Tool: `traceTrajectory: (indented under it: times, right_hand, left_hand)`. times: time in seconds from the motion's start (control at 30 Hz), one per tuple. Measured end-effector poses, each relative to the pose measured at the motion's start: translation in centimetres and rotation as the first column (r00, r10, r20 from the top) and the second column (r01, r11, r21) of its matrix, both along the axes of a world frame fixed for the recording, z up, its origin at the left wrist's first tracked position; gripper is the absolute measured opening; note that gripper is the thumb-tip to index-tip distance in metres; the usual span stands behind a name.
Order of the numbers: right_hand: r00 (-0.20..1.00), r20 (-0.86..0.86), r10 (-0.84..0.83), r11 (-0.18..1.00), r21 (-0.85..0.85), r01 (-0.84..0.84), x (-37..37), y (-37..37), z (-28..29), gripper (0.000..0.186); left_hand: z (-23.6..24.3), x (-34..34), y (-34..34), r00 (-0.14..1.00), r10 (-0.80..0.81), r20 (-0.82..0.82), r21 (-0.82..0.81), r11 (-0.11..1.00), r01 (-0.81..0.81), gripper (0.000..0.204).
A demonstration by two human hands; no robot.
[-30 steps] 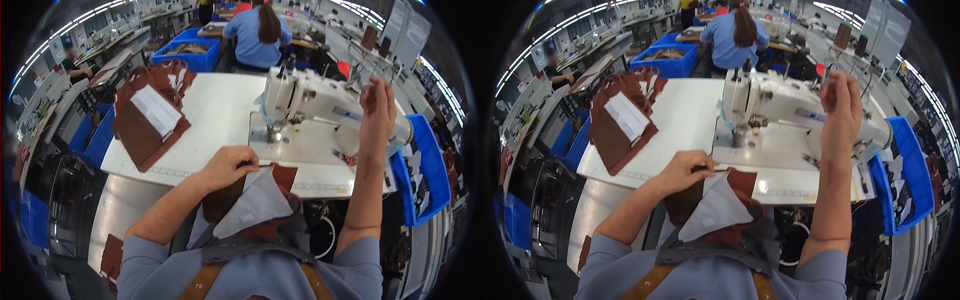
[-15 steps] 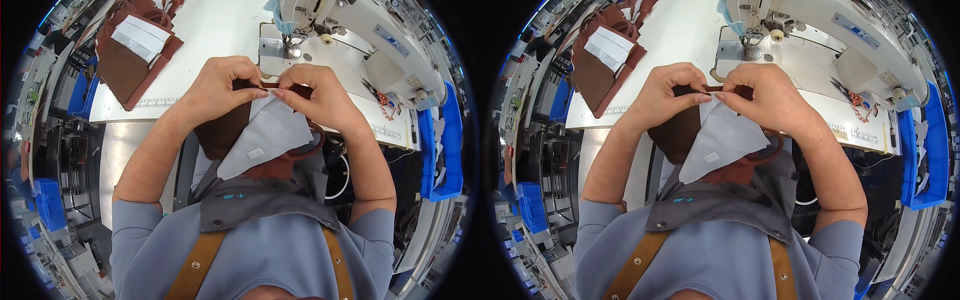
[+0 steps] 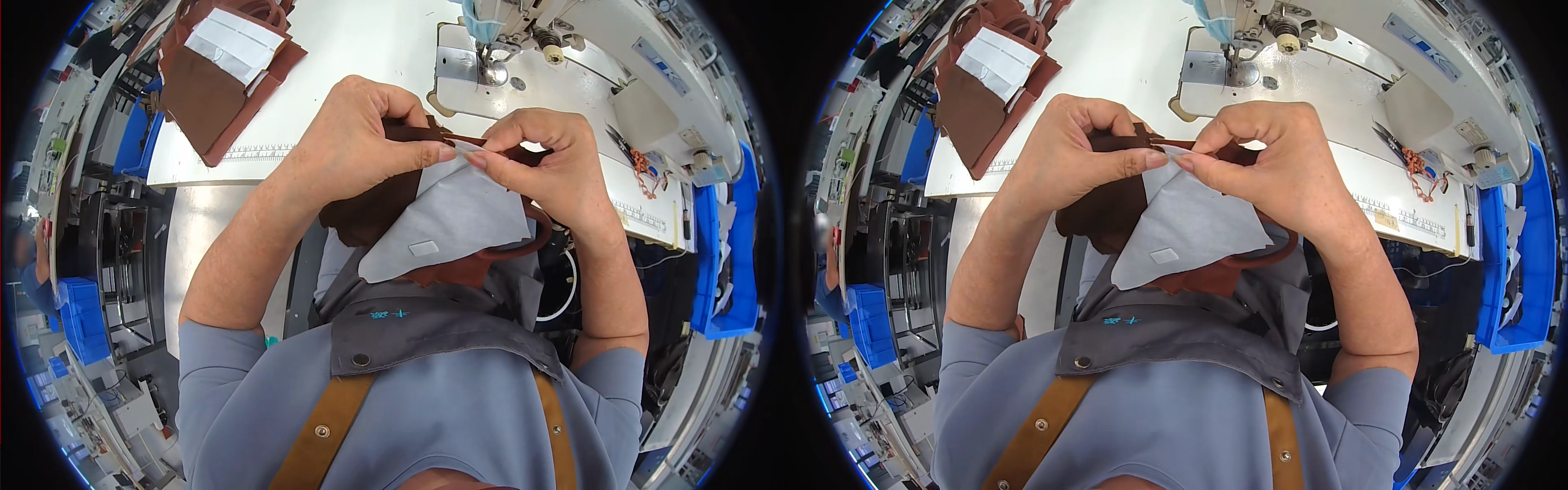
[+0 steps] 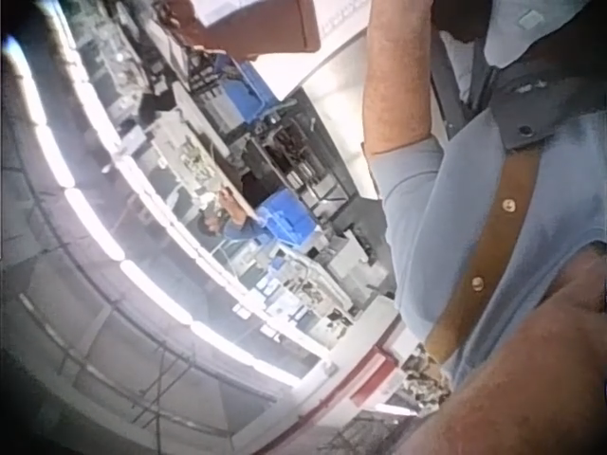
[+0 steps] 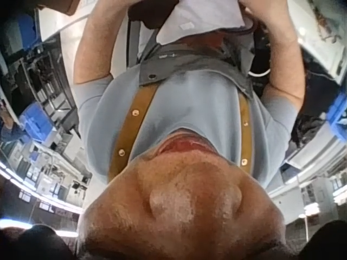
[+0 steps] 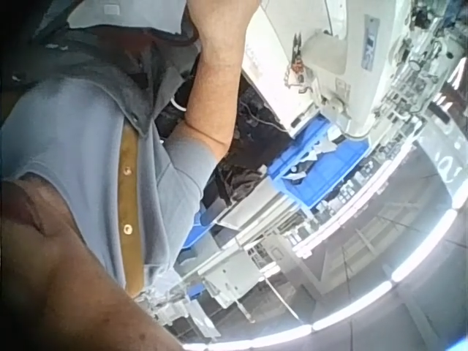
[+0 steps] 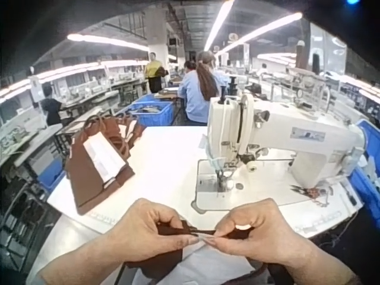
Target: Sewing together components of leather handbags using an industrial sewing machine.
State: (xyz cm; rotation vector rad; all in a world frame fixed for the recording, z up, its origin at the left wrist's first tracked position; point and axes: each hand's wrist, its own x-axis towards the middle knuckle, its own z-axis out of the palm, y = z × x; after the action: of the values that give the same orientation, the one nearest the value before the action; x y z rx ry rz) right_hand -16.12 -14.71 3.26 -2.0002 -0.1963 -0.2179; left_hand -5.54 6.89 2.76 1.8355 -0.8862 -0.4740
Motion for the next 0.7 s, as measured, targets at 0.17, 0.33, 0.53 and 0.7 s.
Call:
traceTrajectory:
  times: [0.17,0.33,0.53,0.7]
  right_hand:
    - [0.998,0.062,0.004,1.0,0.0,-0.003,-0.8,0.0,1.0,0.011]
    - [0.993,0.119,-0.005,1.0,-0.015,0.007,-1.9,0.4,2.6,0.013]
    - [0.98,0.197,0.018,0.999,-0.045,-0.009,-3.6,0.7,3.6,0.015]
    - [0.973,0.226,0.049,0.995,-0.1,-0.027,-5.5,0.9,4.6,0.016]
  left_hand:
    - [1.1,-1.2,0.2,1.0,0.021,-0.003,-0.112,0.993,-0.021,0.025]
    - [2.4,-2.7,0.5,0.997,0.011,0.074,-0.178,0.984,0.002,0.028]
    - [3.6,-4.5,1.0,0.99,0.025,0.142,-0.183,0.983,0.001,0.033]
    - [4.7,-6.0,1.4,0.974,-0.008,0.227,-0.171,0.984,0.048,0.033]
